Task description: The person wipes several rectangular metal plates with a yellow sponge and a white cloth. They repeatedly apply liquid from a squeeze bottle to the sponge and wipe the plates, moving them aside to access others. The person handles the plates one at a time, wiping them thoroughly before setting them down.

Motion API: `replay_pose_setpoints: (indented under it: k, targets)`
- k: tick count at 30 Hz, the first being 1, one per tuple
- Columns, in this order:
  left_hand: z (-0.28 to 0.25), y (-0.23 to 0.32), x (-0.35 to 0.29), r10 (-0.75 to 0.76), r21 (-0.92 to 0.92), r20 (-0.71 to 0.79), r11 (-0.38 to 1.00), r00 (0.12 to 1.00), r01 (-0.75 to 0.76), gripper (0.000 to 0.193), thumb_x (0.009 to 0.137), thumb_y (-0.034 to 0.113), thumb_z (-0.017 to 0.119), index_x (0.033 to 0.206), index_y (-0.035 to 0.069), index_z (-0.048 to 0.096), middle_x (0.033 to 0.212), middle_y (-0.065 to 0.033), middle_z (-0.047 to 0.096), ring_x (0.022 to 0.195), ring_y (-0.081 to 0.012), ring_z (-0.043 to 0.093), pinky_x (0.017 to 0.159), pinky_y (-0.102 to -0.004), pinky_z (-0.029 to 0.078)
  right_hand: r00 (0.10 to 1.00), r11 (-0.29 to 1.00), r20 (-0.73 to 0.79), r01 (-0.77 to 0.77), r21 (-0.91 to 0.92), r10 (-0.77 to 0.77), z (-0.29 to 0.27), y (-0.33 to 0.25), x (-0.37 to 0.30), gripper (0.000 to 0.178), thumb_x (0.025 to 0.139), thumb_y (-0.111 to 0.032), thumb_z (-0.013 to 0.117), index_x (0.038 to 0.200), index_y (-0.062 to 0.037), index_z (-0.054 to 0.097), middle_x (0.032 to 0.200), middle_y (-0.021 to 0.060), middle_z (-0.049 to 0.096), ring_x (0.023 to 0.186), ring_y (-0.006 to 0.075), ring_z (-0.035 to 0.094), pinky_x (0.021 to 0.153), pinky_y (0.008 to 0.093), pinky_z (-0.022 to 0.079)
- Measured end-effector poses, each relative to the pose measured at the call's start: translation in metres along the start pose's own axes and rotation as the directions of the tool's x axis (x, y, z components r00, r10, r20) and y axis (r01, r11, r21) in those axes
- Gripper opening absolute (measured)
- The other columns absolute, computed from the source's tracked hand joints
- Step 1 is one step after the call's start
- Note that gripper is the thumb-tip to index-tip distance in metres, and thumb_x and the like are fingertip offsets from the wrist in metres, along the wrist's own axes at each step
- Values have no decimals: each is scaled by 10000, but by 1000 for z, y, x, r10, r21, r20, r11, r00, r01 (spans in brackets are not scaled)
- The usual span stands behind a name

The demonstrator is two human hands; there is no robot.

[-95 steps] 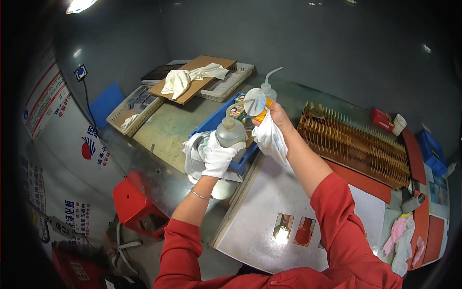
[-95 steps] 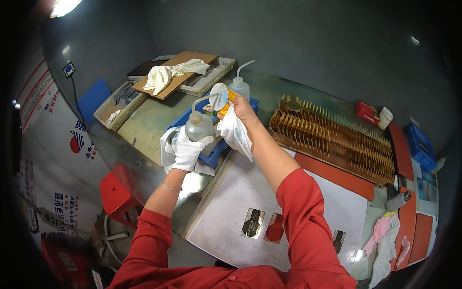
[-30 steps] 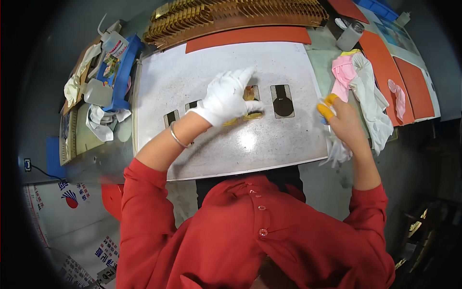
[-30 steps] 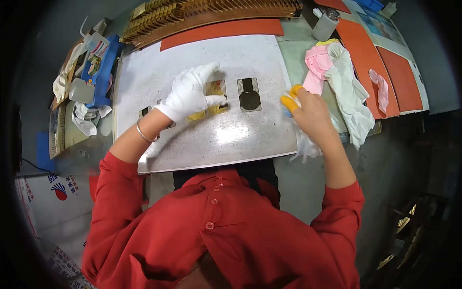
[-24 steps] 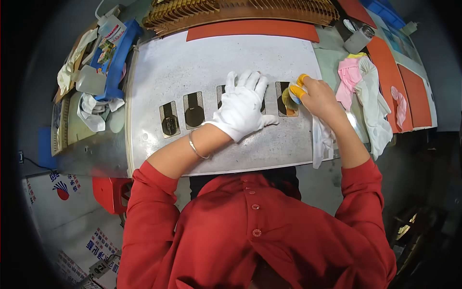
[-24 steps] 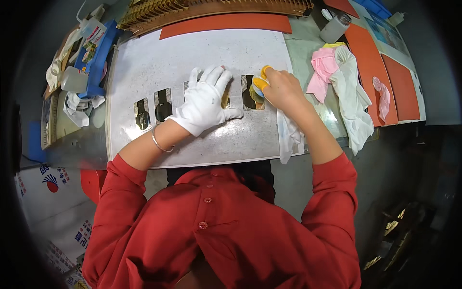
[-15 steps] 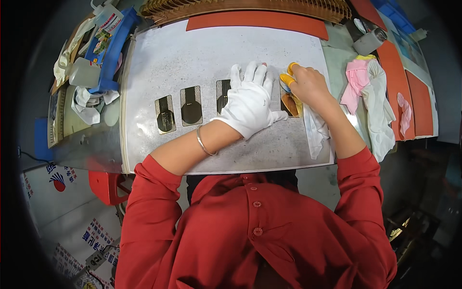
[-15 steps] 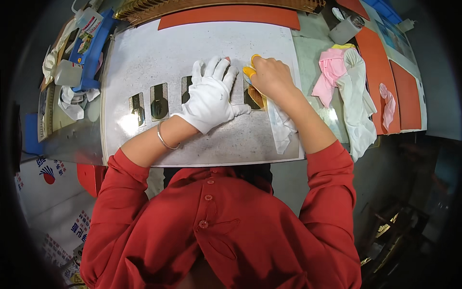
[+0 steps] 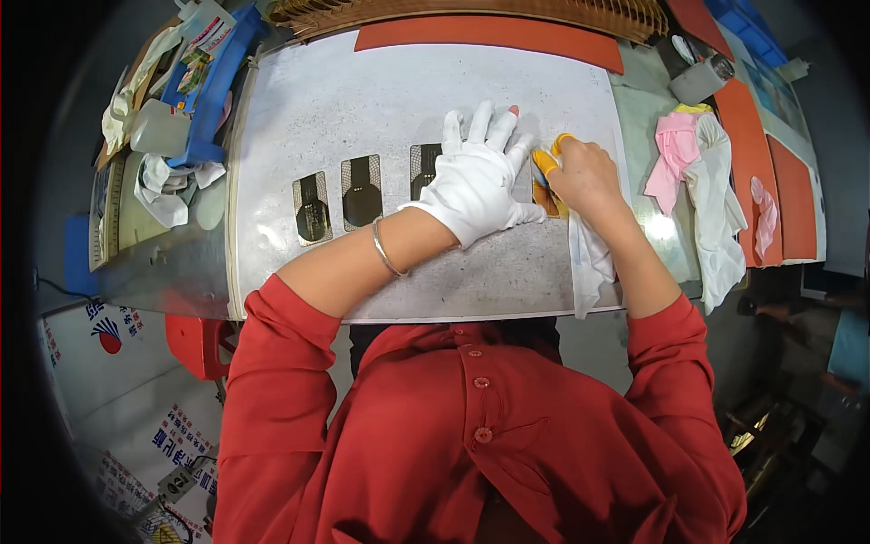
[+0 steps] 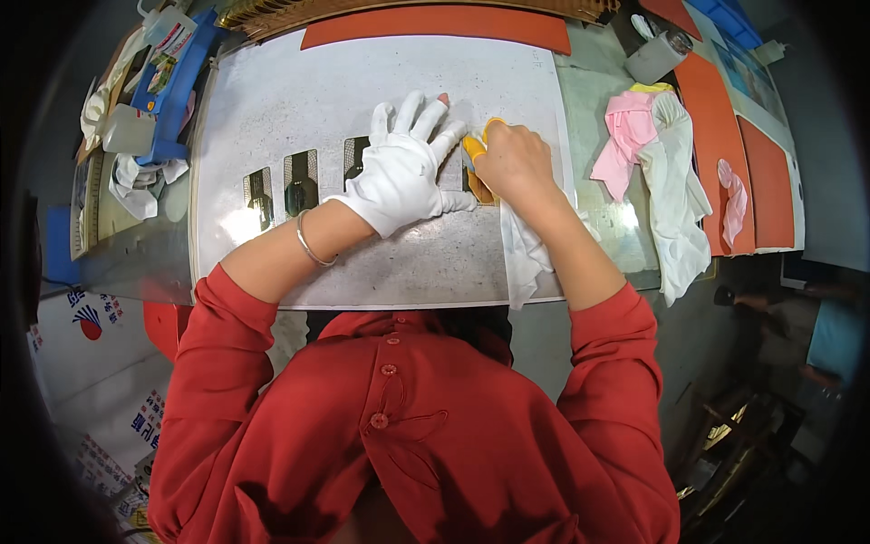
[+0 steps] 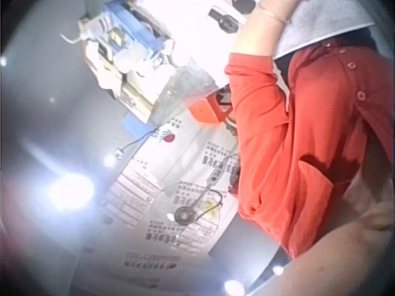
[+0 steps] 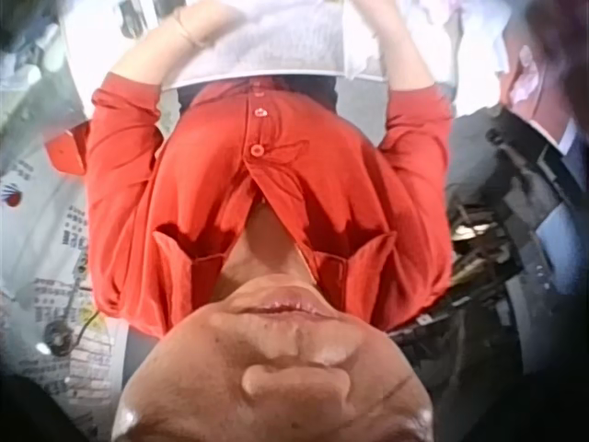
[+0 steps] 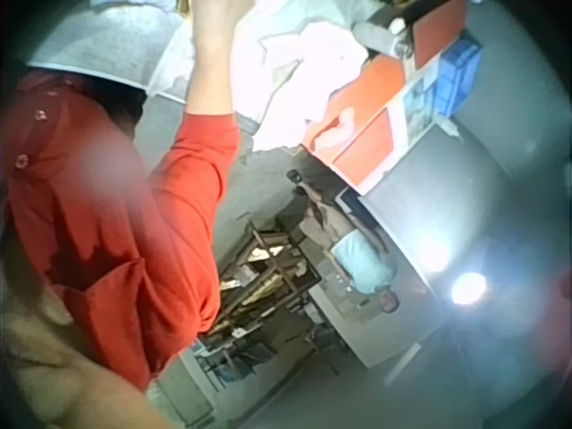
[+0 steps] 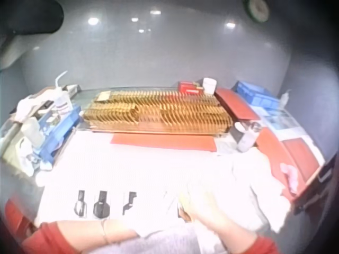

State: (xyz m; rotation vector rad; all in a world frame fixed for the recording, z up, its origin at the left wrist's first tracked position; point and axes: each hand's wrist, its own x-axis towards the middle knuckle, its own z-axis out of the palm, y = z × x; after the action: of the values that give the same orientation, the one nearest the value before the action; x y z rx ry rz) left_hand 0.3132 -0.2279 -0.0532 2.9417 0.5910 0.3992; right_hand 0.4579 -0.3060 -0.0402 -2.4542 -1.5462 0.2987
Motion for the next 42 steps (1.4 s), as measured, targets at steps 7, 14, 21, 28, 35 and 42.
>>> replay_pose_setpoints:
  k: [7,14,21,28,35,42]
  targets:
    - [-3,-1,-1,72,38,48,997,996,-74,760,648,533,667,1254,113,483,1385,-170,331,1290,-385,257,997,-583,186,1000,1000,17,-20,14,19,2,-1,-13,217,723,-168,601,798,35,604,724,247,613,715,392,603,669,457,467]
    - [-6,-4,5,172,33,109,984,979,-177,779,718,576,590,1250,21,461,1380,-166,331,1310,-366,235,1012,-602,157,1000,1000,4,-13,2,13,6,-2,-27,244,752,-215,625,779,26,597,735,229,620,723,374,613,666,456,475]
    - [-15,-4,7,177,42,202,981,963,-189,917,658,641,609,1285,-2,425,1419,-157,288,1337,-351,197,1026,-603,159,1000,1000,-13,-9,14,9,6,-7,-46,278,768,-251,629,769,25,592,695,223,615,681,377,614,640,454,476]
    - [-16,-5,8,203,55,220,974,954,-220,1042,558,703,642,1277,-13,406,1388,-187,312,1325,-345,215,1020,-579,182,999,999,40,-24,36,22,7,-7,-65,293,776,-263,628,769,26,583,691,228,612,687,384,611,632,461,471]
    - [-22,-15,8,218,-6,249,975,943,-224,1059,506,704,672,1270,14,419,1363,-215,316,1319,-349,207,1021,-557,198,995,999,100,7,41,-11,2,-11,-86,279,779,-248,622,772,25,565,698,240,604,685,407,594,634,478,455]
    - [-39,-57,-33,-8,6,174,1000,985,7,969,547,555,745,1287,44,385,1365,-205,340,1295,-355,270,1049,-513,179,996,995,37,84,54,-86,-30,-38,-64,278,794,-247,598,831,28,584,726,249,603,699,420,581,643,487,444]
